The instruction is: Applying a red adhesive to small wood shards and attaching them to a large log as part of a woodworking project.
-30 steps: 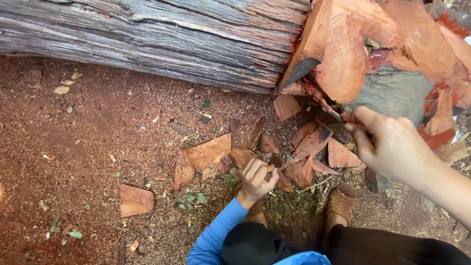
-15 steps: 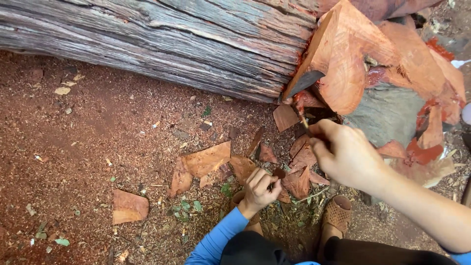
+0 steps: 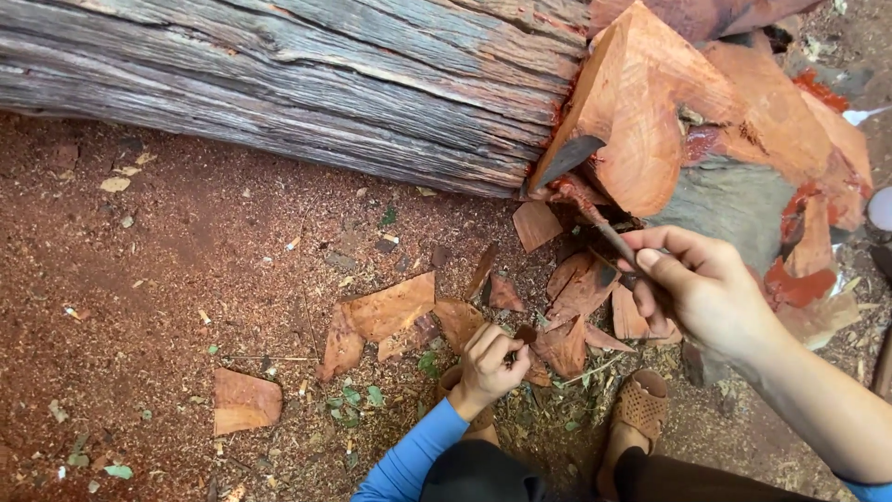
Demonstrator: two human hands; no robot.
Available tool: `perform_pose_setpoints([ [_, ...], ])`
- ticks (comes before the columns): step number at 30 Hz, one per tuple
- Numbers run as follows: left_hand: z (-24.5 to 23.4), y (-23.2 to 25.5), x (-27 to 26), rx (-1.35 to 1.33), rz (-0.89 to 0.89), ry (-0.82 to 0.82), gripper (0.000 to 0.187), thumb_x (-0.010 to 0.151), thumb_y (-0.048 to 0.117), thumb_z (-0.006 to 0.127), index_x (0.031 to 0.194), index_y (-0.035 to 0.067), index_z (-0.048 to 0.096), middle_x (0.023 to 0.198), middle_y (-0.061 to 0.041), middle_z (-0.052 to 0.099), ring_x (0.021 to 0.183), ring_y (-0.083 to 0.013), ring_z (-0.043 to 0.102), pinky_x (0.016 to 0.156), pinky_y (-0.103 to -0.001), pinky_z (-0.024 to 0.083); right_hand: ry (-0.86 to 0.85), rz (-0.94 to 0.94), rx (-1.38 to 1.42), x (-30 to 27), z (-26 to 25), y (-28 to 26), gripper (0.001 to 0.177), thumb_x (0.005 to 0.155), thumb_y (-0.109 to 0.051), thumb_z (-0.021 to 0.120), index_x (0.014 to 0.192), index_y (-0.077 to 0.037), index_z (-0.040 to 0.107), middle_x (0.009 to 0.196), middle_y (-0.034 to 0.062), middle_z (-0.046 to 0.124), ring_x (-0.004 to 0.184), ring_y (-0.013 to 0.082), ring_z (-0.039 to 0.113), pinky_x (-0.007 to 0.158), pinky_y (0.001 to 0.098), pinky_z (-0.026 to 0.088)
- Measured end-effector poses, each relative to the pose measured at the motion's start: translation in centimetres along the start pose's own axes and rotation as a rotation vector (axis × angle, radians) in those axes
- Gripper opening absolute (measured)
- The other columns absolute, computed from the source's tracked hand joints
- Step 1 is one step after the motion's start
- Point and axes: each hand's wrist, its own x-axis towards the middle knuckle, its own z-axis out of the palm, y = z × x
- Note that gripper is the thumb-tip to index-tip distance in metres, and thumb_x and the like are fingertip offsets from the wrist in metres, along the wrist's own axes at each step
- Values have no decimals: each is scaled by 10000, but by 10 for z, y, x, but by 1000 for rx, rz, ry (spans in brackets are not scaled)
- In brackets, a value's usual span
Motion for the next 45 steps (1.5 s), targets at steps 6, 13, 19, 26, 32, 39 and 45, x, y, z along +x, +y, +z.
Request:
perform_pose_setpoints([
  [6, 6, -7, -6, -5, 27, -18, 202, 718, -4, 740, 651, 73, 565, 687, -20, 538, 606, -136, 451, 525, -249, 411, -31, -78, 537, 8, -1, 59, 211, 1044, -29, 485, 1201, 57, 596, 702, 86, 557, 494, 118, 491, 370, 237, 414],
  [13, -4, 0, -1, -31, -33, -6, 175, 707, -3, 732, 661, 62, 575, 684, -26, 555, 585, -143, 455, 503, -264, 408, 60, -93, 757, 3, 4, 82, 252, 1026, -31, 516, 1247, 56, 601, 1065, 148, 663, 571, 84, 494, 372, 182, 382],
  [19, -8, 0, -4, -20, -39, -11, 172, 709, 4, 744, 673, 56, 584, 701, -27, 572, 593, -141, 474, 504, -262, 418, 171, -176, 193, -23, 26, 44, 223, 1028, -30, 513, 1198, 20, 649, 597, 53, 556, 431, 116, 462, 358, 238, 364],
  [26, -7, -14, -8, -82, 29, 103, 122, 767, 32, 775, 757, 80, 664, 671, -42, 568, 552, -264, 601, 528, -344, 537, 185, -269, 137, -4, 77, 33, 221, 962, 21, 550, 1143, 126, 620, 473, 207, 596, 287, 230, 561, 172, 308, 446],
  [32, -10, -9, -4, -72, -4, 81, 118, 760, 24, 766, 753, 81, 664, 674, -49, 573, 568, -278, 615, 533, -342, 541, 116, -259, 194, -12, 80, 32, 247, 978, 8, 516, 1176, 138, 588, 453, 169, 584, 257, 189, 543, 132, 279, 448],
  [39, 3, -29, -18, -71, -2, 69, 115, 767, 30, 774, 756, 76, 670, 673, -63, 582, 567, -296, 622, 522, -369, 542, 133, -376, 449, 1, 46, 78, 275, 1014, -4, 449, 1234, 129, 548, 480, 157, 556, 252, 158, 490, 182, 222, 408],
  [45, 5, -60, 10, -27, 170, 194, 111, 768, -6, 751, 842, 76, 756, 728, -21, 615, 591, -192, 589, 527, -315, 508, 140, -340, 833, 7, 41, 112, 239, 1007, 4, 480, 1211, 91, 568, 1017, 269, 696, 420, 123, 517, 275, 201, 438],
])
